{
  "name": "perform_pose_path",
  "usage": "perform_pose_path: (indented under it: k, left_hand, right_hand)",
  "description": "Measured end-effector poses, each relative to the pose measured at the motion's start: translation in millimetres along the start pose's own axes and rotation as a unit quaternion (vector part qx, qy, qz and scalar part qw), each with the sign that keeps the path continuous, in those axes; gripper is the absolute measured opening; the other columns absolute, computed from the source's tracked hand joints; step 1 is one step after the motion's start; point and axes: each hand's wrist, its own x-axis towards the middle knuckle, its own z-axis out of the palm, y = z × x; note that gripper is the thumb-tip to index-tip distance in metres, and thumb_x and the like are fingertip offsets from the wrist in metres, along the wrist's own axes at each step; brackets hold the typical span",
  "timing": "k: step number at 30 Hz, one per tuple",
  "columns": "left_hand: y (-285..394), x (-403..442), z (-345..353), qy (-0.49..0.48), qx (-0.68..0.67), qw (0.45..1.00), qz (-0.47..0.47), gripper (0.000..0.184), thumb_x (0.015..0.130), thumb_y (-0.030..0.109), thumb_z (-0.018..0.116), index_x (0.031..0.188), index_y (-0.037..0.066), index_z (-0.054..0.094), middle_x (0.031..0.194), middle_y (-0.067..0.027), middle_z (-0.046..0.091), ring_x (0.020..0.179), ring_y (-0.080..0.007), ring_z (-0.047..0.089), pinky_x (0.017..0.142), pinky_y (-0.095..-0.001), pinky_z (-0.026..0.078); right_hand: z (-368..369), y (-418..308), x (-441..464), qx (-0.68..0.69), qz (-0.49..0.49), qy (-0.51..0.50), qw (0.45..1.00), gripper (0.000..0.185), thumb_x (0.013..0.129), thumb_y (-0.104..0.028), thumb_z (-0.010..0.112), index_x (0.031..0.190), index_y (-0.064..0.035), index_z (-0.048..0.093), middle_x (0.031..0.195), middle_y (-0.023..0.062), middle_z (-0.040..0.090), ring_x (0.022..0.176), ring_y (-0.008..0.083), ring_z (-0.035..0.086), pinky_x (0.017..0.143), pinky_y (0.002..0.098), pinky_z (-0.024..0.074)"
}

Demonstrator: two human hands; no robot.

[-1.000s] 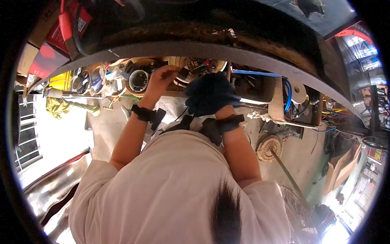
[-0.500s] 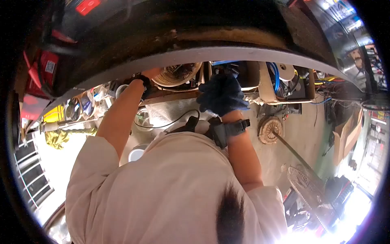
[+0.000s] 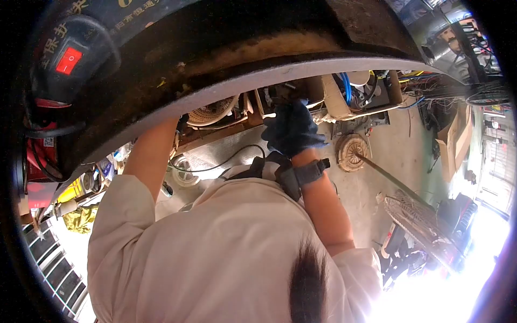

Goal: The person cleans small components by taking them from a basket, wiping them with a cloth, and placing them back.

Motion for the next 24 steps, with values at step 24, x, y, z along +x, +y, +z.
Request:
perform_pose_path:
  k: [24]
  left_hand:
    - [111, -126, -147, 0.044, -0.450, 0.891, 0.021, 0.023, 0.090, 0.015, 0.064, 0.108, 0.001, 0.065, 0.092, -0.0118, 0.070, 0.084, -0.0213, 0.068, 0.076, -0.0325, 0.053]
  right_hand:
    - [81, -25, 2, 0.093, -0.068, -0.177, 0.977, 0.021, 0.099, -0.027, 0.047, 0.103, -0.0082, 0.056, 0.092, 0.0034, 0.061, 0.084, 0.0179, 0.058, 0.082, 0.0288, 0.0469]
